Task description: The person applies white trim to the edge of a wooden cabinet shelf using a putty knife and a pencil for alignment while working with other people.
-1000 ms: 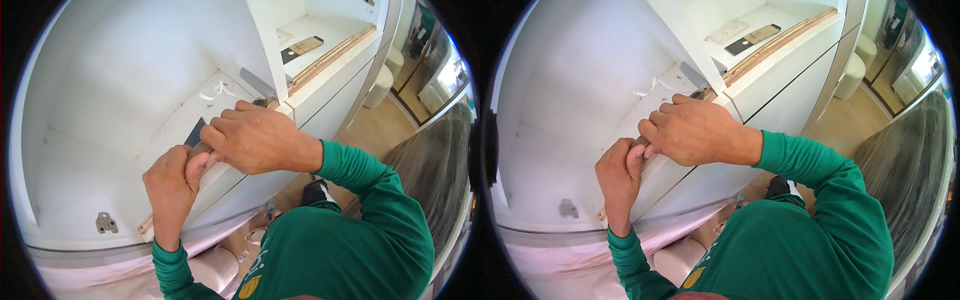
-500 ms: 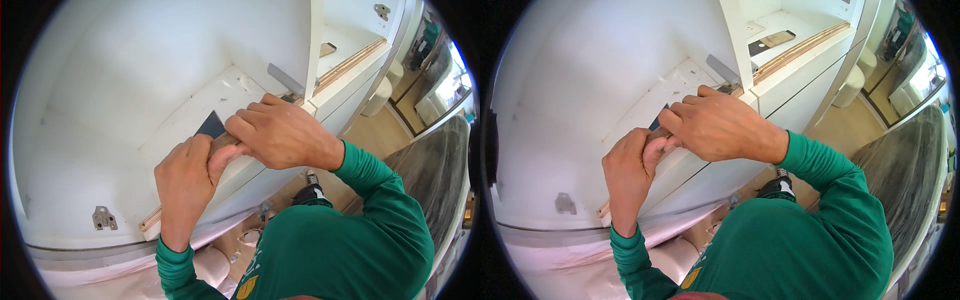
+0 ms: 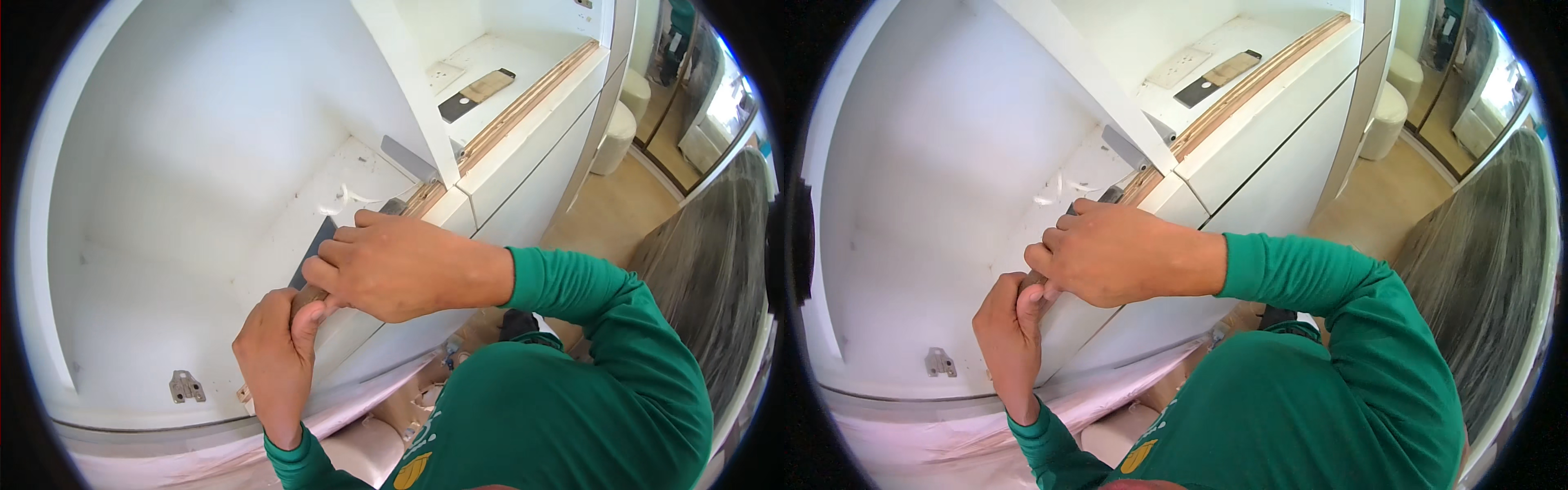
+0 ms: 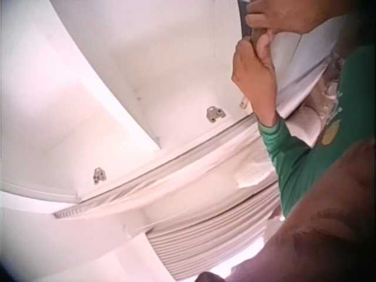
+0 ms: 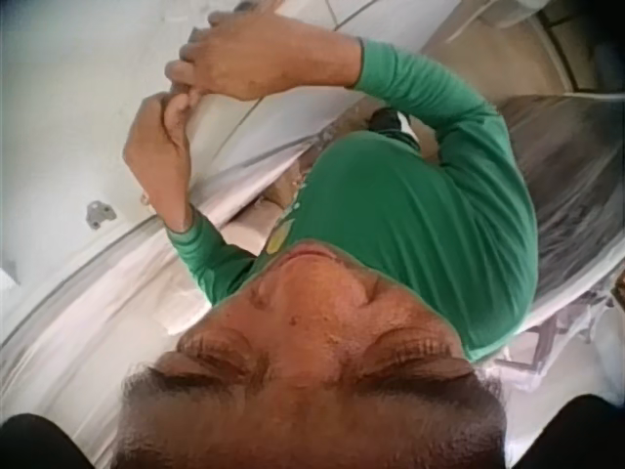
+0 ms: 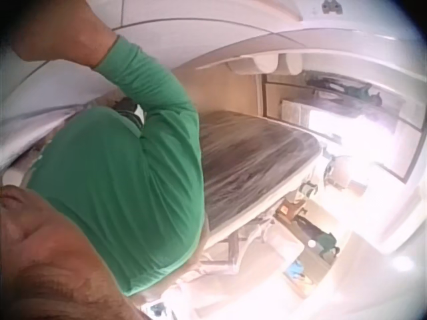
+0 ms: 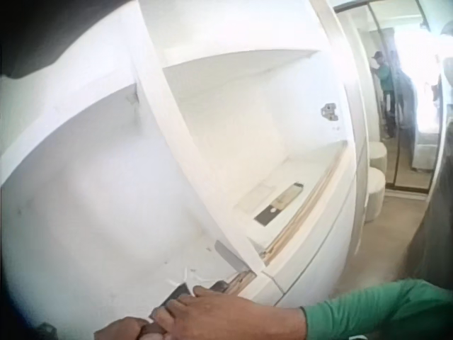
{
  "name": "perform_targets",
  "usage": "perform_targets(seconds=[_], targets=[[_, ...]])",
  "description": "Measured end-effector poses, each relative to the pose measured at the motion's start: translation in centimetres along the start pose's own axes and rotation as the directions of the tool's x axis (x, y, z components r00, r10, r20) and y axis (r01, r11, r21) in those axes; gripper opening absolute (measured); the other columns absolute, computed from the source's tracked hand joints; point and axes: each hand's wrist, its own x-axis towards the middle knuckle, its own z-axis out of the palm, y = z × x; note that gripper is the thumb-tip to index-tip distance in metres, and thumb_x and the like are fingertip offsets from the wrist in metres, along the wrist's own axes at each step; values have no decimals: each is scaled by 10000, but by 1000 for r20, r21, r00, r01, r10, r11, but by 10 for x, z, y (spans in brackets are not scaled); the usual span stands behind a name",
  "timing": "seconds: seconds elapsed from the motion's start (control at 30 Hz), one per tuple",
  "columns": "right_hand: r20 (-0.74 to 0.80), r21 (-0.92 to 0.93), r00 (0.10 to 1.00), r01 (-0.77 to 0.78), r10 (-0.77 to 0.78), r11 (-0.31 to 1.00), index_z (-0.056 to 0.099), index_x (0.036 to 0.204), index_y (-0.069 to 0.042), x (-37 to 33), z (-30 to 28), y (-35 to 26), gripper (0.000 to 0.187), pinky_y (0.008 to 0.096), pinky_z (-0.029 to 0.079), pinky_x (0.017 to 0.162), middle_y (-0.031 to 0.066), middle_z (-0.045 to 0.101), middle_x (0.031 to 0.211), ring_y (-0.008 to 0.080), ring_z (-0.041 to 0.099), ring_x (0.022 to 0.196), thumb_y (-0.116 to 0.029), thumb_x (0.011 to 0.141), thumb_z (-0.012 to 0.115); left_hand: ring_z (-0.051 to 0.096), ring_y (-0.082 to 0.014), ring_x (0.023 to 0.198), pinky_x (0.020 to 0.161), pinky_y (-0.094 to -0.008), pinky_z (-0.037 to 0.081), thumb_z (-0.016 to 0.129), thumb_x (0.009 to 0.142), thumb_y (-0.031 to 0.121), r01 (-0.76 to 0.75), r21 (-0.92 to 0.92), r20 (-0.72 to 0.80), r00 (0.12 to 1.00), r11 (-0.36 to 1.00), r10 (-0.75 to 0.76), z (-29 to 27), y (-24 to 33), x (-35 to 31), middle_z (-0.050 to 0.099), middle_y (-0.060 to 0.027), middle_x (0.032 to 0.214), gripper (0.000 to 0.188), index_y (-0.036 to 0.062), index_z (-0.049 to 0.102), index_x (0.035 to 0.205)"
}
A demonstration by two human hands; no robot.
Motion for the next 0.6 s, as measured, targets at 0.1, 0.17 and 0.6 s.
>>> perform_targets(seconds=[0.1, 0.17, 0.6], targets=[[31, -5, 999, -23, 23, 1000, 644, 1070, -66, -1, -2, -1, 287, 434, 547, 832, 93, 742, 918, 293, 745, 898, -351, 1087, 669, 629, -379, 724, 649, -451, 513, 709, 1113, 463, 48, -98, 14, 999, 994, -47, 6, 2, 6, 632, -155, 806, 451, 36, 679, 971], [25, -30, 998, -48, 49, 998, 641, 1066, -65, -8, -7, 5, 290, 434, 550, 831, 95, 743, 917, 291, 743, 895, -353, 1086, 672, 626, -376, 709, 638, -447, 511, 699, 1122, 461, -13, -68, 16, 1000, 998, 14, 12, 6, 19, 630, -156, 794, 455, 34, 679, 966], [-168, -142, 984, -77, 52, 987, 629, 1025, -96, -16, 9, 8, 344, 388, 508, 791, 47, 642, 864, 235, 662, 818, -435, 1052, 685, 590, -339, 645, 573, -436, 475, 729, 1085, 516, -223, -28, -37, 974, 974, 222, 21, -11, 28, 613, -124, 754, 477, 57, 688, 965]])
